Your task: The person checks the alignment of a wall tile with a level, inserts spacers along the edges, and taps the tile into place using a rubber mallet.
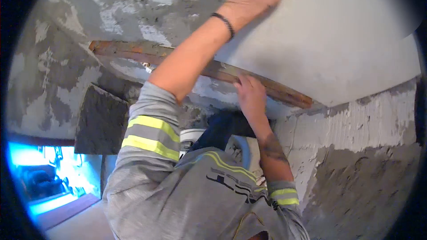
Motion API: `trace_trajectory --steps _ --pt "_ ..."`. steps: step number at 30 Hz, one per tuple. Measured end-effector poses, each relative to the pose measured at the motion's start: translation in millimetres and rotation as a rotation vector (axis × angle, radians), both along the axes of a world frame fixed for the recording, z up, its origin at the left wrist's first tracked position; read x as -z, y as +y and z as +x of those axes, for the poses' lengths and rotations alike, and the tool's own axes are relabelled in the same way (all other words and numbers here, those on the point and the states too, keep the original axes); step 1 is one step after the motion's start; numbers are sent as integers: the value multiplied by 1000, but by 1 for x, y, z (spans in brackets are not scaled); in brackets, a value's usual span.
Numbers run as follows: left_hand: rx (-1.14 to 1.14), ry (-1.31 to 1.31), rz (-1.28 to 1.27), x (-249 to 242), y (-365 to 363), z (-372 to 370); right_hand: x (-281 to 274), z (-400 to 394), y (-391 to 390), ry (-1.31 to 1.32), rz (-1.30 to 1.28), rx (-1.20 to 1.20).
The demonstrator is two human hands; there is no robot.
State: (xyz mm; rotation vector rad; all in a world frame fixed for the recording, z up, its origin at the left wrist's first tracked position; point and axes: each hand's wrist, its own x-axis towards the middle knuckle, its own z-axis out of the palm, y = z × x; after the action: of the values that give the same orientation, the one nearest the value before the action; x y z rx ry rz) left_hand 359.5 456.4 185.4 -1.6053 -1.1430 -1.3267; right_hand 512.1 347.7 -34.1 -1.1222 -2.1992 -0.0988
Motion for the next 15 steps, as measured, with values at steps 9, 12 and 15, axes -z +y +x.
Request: trace_trajectory --steps 9,12,15 --pt "-343 199 -267 27 8 -10 190 268 -285 192 -555 899" --pt "-1 339 -57 38 -8 24 207 275 -369 322 -454 1232" --pt "249 402 52 61 -21 67 232 270 -396 344 -713 1494"
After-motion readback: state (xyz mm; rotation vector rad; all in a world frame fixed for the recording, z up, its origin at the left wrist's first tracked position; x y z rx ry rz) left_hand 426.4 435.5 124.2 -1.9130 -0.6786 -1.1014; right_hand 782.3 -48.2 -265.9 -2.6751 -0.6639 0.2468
